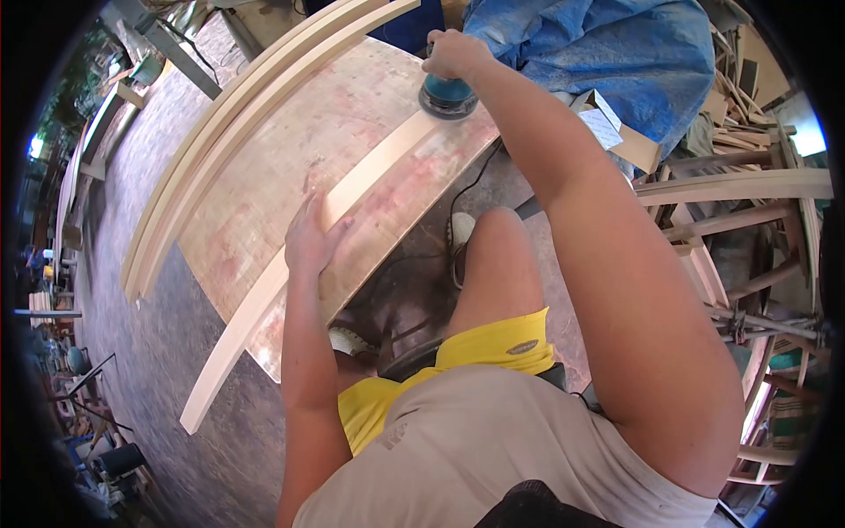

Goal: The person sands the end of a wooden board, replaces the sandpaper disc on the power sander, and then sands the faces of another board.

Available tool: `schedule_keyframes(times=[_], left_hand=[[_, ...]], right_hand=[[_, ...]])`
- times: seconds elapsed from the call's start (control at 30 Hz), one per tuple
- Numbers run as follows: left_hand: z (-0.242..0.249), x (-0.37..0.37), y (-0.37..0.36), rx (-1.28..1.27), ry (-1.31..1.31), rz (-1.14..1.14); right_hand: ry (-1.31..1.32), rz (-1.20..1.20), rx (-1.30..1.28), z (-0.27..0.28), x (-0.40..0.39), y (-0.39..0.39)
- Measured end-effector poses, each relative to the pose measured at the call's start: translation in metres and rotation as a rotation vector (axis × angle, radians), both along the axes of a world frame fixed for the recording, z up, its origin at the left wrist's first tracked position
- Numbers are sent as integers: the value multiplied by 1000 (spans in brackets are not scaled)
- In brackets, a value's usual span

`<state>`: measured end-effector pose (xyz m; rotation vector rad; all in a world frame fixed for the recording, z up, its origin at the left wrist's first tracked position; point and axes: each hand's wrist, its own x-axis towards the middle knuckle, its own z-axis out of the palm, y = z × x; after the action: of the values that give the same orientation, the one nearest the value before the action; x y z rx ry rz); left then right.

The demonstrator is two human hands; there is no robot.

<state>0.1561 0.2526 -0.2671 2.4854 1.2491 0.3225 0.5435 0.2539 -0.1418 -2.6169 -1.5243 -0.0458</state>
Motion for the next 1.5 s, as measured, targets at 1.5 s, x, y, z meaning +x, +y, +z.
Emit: schedule_keyframes(times=[1.5], left_hand=[[5, 7, 3, 41, 50, 14]], right_hand=[[-26, -17, -105, 0, 112, 8]])
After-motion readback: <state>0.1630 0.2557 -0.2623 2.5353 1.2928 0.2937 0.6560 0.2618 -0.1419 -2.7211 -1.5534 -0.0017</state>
